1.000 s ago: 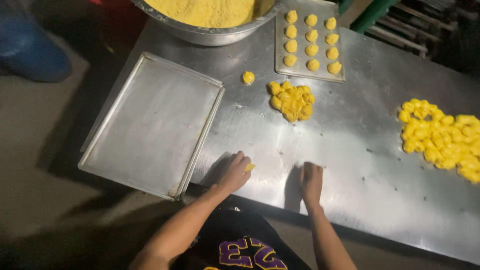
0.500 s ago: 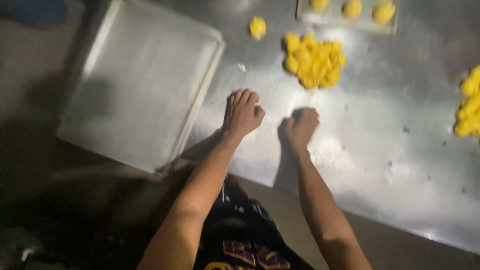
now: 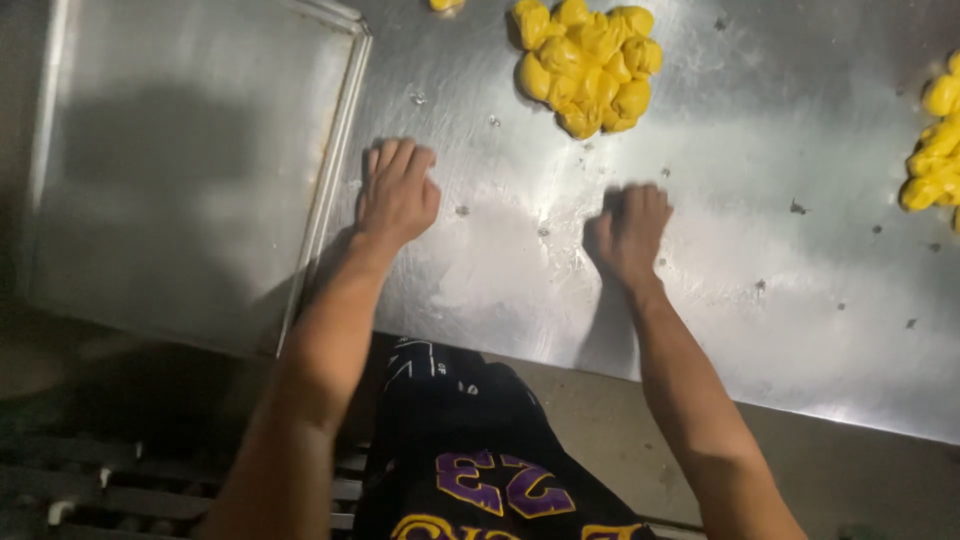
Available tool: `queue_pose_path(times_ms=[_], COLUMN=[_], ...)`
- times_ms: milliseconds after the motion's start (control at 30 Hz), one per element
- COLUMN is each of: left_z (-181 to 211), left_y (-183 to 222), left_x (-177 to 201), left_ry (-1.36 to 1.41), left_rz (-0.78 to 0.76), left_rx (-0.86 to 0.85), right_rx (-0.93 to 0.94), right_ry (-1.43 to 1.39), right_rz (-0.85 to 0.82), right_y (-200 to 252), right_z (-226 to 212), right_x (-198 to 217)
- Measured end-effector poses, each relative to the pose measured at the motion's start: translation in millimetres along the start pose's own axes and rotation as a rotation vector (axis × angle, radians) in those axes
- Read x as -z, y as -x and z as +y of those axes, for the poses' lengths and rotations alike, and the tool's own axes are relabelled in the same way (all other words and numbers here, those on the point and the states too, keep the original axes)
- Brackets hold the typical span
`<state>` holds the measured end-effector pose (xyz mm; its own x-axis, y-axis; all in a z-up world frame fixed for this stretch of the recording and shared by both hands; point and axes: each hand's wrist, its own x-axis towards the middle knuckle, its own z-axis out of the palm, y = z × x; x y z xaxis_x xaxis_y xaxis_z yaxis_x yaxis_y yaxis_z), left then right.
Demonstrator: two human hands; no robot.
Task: The recorder is shaping yellow dough into small balls and placing them onto a baking tray.
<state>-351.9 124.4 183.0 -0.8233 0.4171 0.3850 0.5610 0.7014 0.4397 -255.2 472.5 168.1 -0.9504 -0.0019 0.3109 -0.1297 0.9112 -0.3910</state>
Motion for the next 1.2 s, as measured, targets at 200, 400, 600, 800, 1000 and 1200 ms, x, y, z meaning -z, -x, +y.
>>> queue_pose_path(times_ms=[200,400,600,800,1000,1200], left_z=[82,83,-7,58,101,10], left_y=[-31,68,27,-42,58,53], left_x=[-50,-9,-3,-58,-30,4], left_ry=[0.189,-0.049,-0.109,0.168,0.155,-0.033], left_rz=[0.088,-0.336,-0.193,0.171,-0.195,-0.174], left_rx=[0.098,-0.052,0.046,0.132,0.104,0.037], right_rx=[-0.215,0.020,0.059,-0.163,-0.127,-0.198], right_ry=[-0.209,-0.120,-0.044,-0.219,-0.214,0.019], right_rz=[0.066,-0.280,-0.117,0.151,-0.218,-0.369], right_y=[-23,67,14,-34,47,44], right_z=[-91,-68,-6,-73,-96,-18], right_x=[-32,16,14,-34,-1,28])
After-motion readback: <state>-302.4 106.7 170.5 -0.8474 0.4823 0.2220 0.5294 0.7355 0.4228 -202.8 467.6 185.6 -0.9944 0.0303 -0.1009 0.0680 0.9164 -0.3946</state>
